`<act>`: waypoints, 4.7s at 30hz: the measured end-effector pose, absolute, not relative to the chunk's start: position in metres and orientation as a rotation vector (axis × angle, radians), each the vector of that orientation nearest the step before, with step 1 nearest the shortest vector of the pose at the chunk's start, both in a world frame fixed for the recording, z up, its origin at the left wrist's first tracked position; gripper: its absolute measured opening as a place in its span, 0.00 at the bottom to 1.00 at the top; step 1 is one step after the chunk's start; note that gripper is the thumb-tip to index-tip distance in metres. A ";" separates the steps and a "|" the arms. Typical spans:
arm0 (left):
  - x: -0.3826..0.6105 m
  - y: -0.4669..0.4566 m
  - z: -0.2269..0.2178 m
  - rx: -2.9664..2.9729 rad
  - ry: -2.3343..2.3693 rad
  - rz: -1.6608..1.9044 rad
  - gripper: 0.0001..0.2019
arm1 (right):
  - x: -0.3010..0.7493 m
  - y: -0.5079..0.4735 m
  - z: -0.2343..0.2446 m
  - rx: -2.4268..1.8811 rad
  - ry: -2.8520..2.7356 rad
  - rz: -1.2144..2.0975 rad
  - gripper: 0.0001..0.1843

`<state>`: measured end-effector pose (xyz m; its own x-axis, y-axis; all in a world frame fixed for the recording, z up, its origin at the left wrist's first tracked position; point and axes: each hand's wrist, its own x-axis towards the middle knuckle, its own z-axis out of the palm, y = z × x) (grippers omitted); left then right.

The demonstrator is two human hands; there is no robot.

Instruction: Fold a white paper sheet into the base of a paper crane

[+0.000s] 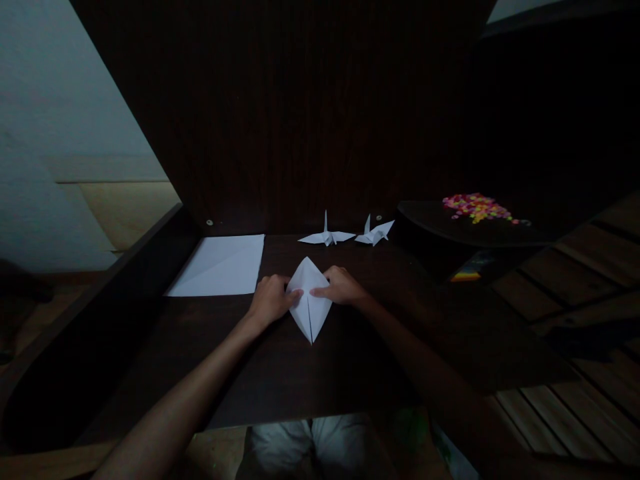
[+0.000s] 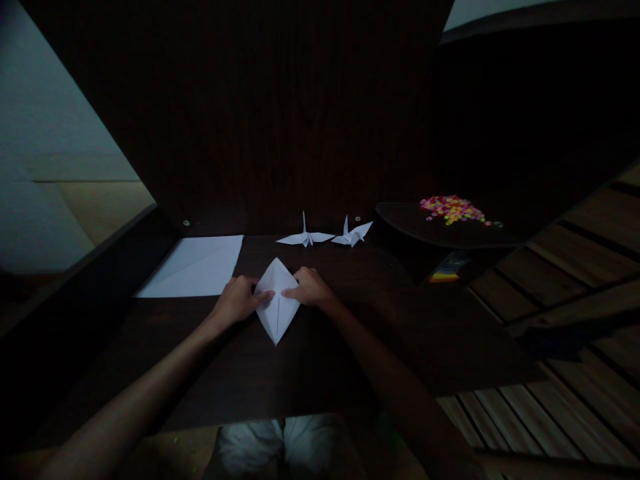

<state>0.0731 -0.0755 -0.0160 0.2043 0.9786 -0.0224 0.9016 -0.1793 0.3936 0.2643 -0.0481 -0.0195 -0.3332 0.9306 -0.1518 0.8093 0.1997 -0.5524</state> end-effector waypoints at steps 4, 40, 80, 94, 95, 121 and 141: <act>0.073 -0.076 -0.019 2.195 1.757 0.324 0.12 | 0.264 -0.049 -0.019 -1.683 -2.246 0.840 0.13; 0.071 -0.063 -0.037 1.977 1.700 0.882 0.25 | 0.248 -0.057 -0.017 -1.735 -1.899 1.039 0.10; 0.070 -0.082 -0.038 2.251 0.963 0.787 0.09 | 0.308 -0.040 0.019 -0.767 -2.414 0.644 0.04; 0.080 -0.090 -0.042 2.368 1.006 0.803 0.08 | 0.325 -0.038 0.021 -0.807 -2.546 0.517 0.04; 0.080 -0.090 -0.042 2.357 1.015 0.813 0.08 | 0.325 -0.038 0.021 -0.816 -2.553 0.505 0.04; 0.088 -0.095 -0.041 2.302 1.152 0.794 0.02 | 0.290 -0.040 0.039 -0.788 -2.448 0.656 0.34; 0.081 -0.089 -0.035 2.315 1.111 0.693 0.09 | 0.318 -0.024 0.024 -0.779 -2.578 0.596 0.11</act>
